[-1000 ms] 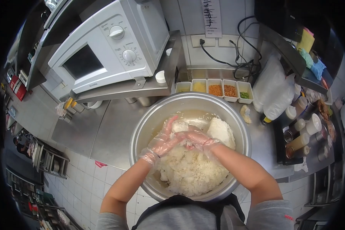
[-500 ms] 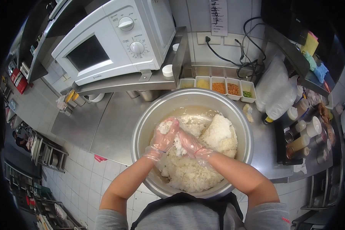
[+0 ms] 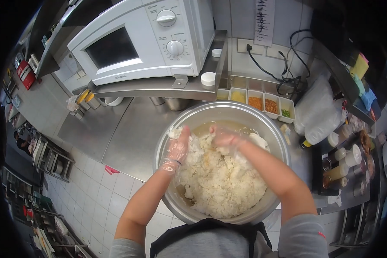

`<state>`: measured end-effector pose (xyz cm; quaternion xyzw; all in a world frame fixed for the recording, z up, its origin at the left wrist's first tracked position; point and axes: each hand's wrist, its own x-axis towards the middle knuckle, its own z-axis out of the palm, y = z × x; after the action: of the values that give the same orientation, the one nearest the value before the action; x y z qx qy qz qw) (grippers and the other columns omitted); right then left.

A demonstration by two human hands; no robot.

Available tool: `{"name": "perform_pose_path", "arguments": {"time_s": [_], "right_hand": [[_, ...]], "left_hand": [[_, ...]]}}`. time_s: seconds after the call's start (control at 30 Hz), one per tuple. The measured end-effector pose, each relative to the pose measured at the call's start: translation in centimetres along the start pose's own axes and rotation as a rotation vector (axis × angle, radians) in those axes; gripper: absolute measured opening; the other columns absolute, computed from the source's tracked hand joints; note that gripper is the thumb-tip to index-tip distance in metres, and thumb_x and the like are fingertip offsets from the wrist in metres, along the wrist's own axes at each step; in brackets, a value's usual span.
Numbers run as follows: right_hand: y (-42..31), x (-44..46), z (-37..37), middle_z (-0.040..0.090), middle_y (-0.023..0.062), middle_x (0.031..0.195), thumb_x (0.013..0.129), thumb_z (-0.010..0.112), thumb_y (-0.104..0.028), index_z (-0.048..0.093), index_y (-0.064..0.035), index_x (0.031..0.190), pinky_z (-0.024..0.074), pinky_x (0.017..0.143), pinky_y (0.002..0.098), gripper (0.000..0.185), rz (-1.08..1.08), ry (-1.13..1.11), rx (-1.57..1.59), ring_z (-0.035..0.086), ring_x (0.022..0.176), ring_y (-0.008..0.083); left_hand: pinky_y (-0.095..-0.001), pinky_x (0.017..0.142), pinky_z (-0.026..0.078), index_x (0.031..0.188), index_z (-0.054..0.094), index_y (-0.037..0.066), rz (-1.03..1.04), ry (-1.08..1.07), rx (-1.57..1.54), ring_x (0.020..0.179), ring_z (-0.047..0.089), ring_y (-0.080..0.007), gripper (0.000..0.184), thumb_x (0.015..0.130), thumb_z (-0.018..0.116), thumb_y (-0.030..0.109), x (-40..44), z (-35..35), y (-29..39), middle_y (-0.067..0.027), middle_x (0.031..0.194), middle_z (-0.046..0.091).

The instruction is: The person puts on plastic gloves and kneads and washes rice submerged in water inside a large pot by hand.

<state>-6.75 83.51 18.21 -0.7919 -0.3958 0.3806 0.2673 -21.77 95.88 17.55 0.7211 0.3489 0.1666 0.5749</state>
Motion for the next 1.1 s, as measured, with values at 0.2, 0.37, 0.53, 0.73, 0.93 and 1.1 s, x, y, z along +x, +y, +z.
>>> {"name": "perform_pose_path", "arguments": {"time_s": [0.2,0.37,0.53,0.73,0.93,1.1], "right_hand": [[4.0,7.7,2.4,0.049,0.0247,0.128,0.08,0.059,-0.052,0.049,-0.0033,0.128,0.0398,0.096,0.046,0.07,0.259,0.095,-0.584,0.048,0.118,0.0364],[-0.2,6.2,6.6,0.052,0.0247,0.124,0.072,0.059,-0.064,0.054,-0.007,0.126,0.0366,0.101,0.0373,0.079,0.007,-0.466,-0.607,0.048,0.118,0.034],[-3.8,-1.0,8.2,0.038,0.0247,0.138,0.064,0.066,-0.065,0.044,-0.017,0.136,0.0259,0.108,0.0465,0.09,-0.223,-0.478,-0.738,0.037,0.129,0.0338],[-1.3,-9.5,10.7,0.02,0.0265,0.146,0.06,0.077,-0.039,0.036,-0.0202,0.14,0.024,0.108,0.0512,0.093,-0.463,-0.37,-0.779,0.047,0.119,0.0363],[3.3,-9.6,11.9,0.032,0.028,0.137,0.066,0.073,-0.021,0.042,-0.0193,0.133,0.0476,0.088,0.0439,0.075,-0.478,-0.284,-0.612,0.059,0.1,0.0369],[2.7,-7.2,12.3,0.052,0.0242,0.12,0.069,0.072,-0.022,0.048,-0.0158,0.127,0.0511,0.083,0.0413,0.063,-0.437,-0.096,-0.655,0.06,0.098,0.0358]], "left_hand": [[-0.0416,0.089,0.041,0.118,0.046,0.0,0.399,-0.044,0.286,0.104,0.054,-0.041,0.041,0.084,0.055,0.021,2.1,0.2,-2.9,-0.026,0.108,0.056],[-0.0428,0.087,0.042,0.12,0.033,0.005,0.327,-0.132,0.497,0.098,0.054,-0.0422,0.047,0.078,0.056,0.006,1.2,-1.1,-1.5,-0.0246,0.101,0.053],[-0.0442,0.087,0.043,0.111,0.043,0.006,0.258,-0.093,0.671,0.1,0.053,-0.0401,0.039,0.074,0.055,0.004,0.4,-1.8,-2.0,-0.0214,0.106,0.048],[-0.0425,0.09,0.043,0.109,0.05,0.006,0.218,-0.103,0.72,0.101,0.053,-0.0393,0.038,0.071,0.056,0.003,0.0,-2.3,-2.0,-0.0214,0.108,0.049],[-0.0386,0.095,0.04,0.111,0.053,0.0,0.172,-0.149,0.579,0.113,0.045,-0.0362,0.041,0.07,0.05,-0.003,-1.2,-2.7,0.3,-0.0222,0.108,0.057],[-0.041,0.093,0.041,0.11,0.053,0.007,0.277,-0.176,0.627,0.104,0.052,-0.0389,0.037,0.073,0.054,0.009,0.1,-1.8,-2.2,-0.0224,0.113,0.051]]}}
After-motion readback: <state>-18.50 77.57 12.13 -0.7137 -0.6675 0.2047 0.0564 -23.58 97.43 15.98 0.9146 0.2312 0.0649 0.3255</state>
